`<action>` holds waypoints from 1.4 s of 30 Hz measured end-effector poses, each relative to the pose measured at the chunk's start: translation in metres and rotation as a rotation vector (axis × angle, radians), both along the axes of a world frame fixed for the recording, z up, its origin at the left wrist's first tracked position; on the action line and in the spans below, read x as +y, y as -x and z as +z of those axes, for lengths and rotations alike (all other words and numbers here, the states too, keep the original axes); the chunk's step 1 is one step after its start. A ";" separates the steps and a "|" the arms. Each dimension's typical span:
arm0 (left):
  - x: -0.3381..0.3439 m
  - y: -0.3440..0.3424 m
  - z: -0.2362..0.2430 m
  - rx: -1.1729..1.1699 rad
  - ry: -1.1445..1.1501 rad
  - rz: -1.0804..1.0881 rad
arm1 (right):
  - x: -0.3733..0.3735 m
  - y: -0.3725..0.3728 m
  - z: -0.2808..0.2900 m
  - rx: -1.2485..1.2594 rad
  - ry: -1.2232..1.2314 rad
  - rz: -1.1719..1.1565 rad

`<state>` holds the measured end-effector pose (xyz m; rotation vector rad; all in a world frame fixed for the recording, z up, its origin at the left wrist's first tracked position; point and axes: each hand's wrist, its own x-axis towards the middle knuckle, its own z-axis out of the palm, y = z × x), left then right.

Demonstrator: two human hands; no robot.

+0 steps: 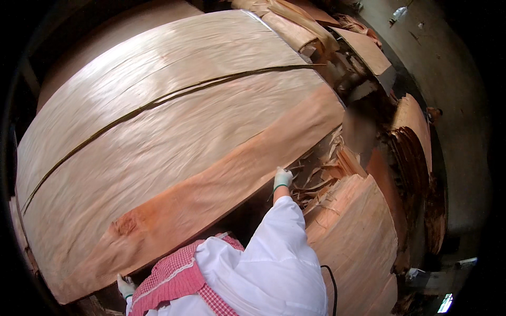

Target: The person handles thin sheets of wood veneer, using a stick to flip sheets, removing damaged sections by hand, and applying tape to repair splits or join edges.

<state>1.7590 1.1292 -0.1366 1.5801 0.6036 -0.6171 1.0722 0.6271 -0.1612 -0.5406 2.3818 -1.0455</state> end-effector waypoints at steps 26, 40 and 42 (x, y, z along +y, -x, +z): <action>0.041 0.014 0.053 0.105 0.474 -0.362 | 0.014 -0.348 0.110 1.457 0.773 1.176; 0.234 -0.172 0.074 -0.593 -0.114 -0.253 | 0.451 -0.830 0.186 -0.357 -0.127 2.139; 0.245 -0.205 0.090 -0.804 -0.301 -0.220 | 0.488 -0.885 0.163 -0.145 0.160 2.426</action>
